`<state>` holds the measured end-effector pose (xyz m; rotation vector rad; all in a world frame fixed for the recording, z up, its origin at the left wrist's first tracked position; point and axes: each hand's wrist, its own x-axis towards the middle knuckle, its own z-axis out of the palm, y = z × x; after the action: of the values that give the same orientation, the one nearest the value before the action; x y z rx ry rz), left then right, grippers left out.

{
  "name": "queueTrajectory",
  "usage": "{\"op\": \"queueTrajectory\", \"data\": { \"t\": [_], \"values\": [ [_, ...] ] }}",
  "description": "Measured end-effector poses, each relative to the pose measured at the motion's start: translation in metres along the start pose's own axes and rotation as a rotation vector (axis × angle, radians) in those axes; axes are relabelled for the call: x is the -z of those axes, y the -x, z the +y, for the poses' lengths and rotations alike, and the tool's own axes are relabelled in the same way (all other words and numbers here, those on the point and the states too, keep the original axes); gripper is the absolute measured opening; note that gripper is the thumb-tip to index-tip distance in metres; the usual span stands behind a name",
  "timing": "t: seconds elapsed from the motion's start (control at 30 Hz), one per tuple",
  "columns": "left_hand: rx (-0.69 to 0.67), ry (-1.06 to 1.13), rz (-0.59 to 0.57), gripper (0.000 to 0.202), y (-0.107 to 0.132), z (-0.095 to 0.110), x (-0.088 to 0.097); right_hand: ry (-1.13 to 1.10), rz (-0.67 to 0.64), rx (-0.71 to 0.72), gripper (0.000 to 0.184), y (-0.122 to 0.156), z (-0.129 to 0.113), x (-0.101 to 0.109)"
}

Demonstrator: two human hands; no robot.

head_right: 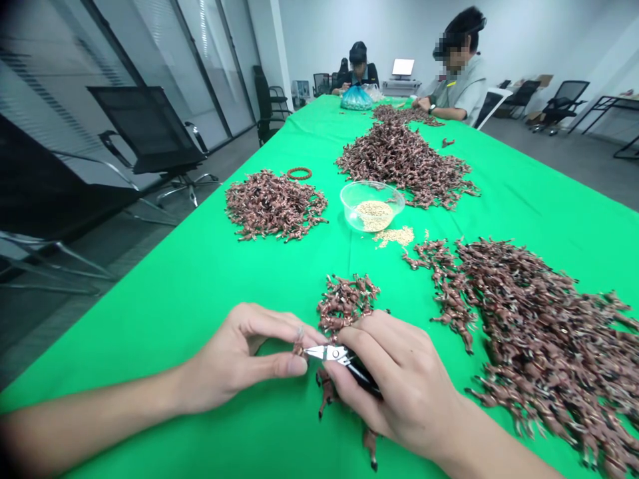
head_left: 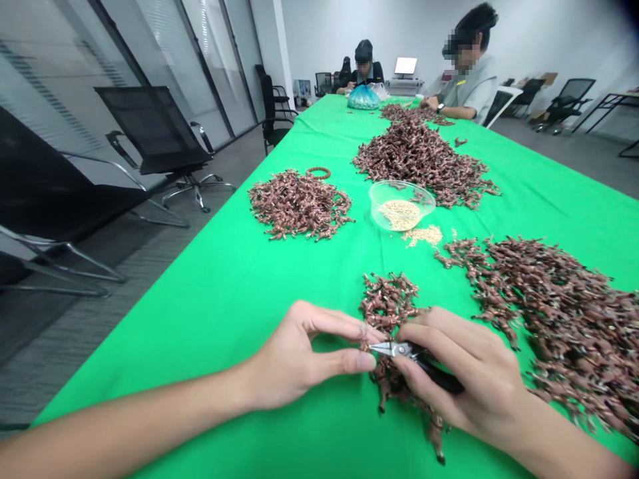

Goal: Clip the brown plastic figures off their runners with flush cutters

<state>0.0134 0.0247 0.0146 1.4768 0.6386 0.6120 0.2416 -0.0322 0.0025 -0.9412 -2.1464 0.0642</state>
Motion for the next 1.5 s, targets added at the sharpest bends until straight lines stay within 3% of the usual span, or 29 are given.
{"op": "queueTrajectory", "data": {
  "t": [0.27, 0.33, 0.47, 0.53, 0.63, 0.73, 0.83, 1.13, 1.5],
  "values": [
    [-0.102, -0.119, 0.071, 0.014, 0.001, -0.004, -0.003, -0.078, -0.028, -0.164, 0.009, 0.003, -0.007, -0.001],
    [-0.199, -0.207, 0.081, 0.014, 0.0, -0.005, -0.003, -0.113, -0.075, -0.27, 0.005, 0.002, -0.011, 0.0],
    [-0.495, -0.407, 0.093, 0.017, -0.002, -0.009, -0.001, -0.194, -0.207, -0.481, 0.013, -0.006, -0.018, 0.004],
    [-0.548, -0.445, 0.102, 0.018, -0.001, -0.009, 0.0, -0.221, -0.245, -0.529, 0.015, -0.008, -0.019, 0.006],
    [-0.393, -0.343, 0.152, 0.016, 0.0, -0.005, -0.001, -0.201, -0.171, -0.455, 0.009, -0.009, -0.016, 0.007],
    [-0.111, -0.126, 0.153, 0.015, 0.001, -0.001, -0.002, -0.049, 0.032, -0.188, 0.013, -0.006, -0.009, 0.006],
    [0.055, 0.042, 0.09, 0.017, 0.002, 0.002, -0.003, 0.102, 0.106, -0.011, 0.022, -0.002, -0.006, 0.005],
    [0.24, 0.325, 0.024, 0.016, 0.011, 0.006, -0.011, 0.425, 0.129, 0.196, 0.024, 0.0, -0.013, 0.012],
    [0.234, 0.384, -0.018, 0.01, 0.011, 0.005, -0.012, 0.53, 0.16, 0.301, 0.015, -0.005, -0.019, 0.019]
  ]
}}
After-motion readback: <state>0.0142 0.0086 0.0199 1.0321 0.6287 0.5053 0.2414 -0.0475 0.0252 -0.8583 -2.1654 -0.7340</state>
